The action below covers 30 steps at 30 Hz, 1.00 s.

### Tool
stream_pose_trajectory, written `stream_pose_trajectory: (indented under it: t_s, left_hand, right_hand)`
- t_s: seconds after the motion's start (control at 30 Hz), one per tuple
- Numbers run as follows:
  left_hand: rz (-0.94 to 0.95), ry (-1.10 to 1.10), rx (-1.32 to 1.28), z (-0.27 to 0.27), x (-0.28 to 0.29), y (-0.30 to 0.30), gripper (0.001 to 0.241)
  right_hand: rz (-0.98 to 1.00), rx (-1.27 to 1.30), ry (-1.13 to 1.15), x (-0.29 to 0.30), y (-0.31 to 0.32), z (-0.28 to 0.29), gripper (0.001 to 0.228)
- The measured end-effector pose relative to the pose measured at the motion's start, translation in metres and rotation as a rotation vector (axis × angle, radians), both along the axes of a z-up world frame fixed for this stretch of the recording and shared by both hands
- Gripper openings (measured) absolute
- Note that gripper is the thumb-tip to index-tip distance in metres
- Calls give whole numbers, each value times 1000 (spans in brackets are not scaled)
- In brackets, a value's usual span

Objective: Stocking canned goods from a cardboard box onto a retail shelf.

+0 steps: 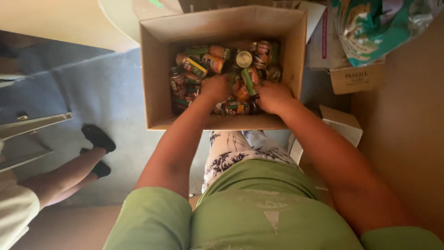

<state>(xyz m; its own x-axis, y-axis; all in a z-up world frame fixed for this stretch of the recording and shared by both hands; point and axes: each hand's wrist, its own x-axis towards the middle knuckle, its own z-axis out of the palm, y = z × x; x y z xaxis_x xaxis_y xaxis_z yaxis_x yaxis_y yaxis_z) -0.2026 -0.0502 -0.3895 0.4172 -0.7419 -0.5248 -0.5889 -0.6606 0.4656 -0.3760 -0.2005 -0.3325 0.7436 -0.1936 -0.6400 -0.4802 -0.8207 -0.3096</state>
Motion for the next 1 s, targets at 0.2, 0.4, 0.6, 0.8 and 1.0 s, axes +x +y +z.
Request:
stream_pose_trajectory:
  t_s: [0.2, 0.4, 0.6, 0.8, 1.0]
  left_hand:
    - [-252, 163, 241, 5, -28, -25, 65]
    - [-649, -118, 402, -11, -50, -18, 66]
    - [-532, -31, 245, 11, -11, -12, 79]
    - [-15, 490, 7, 30, 36, -8, 54]
    - [514, 1026, -38, -30, 74, -11, 43]
  right_hand:
    - [193, -87, 292, 8, 5, 13, 46]
    - [140, -83, 204, 5, 3, 7, 42]
    - [-62, 30, 64, 10, -3, 14, 49]
    - [-142, 504, -660, 17, -9, 19, 98]
    - [-404, 474, -414, 12, -10, 18, 84]
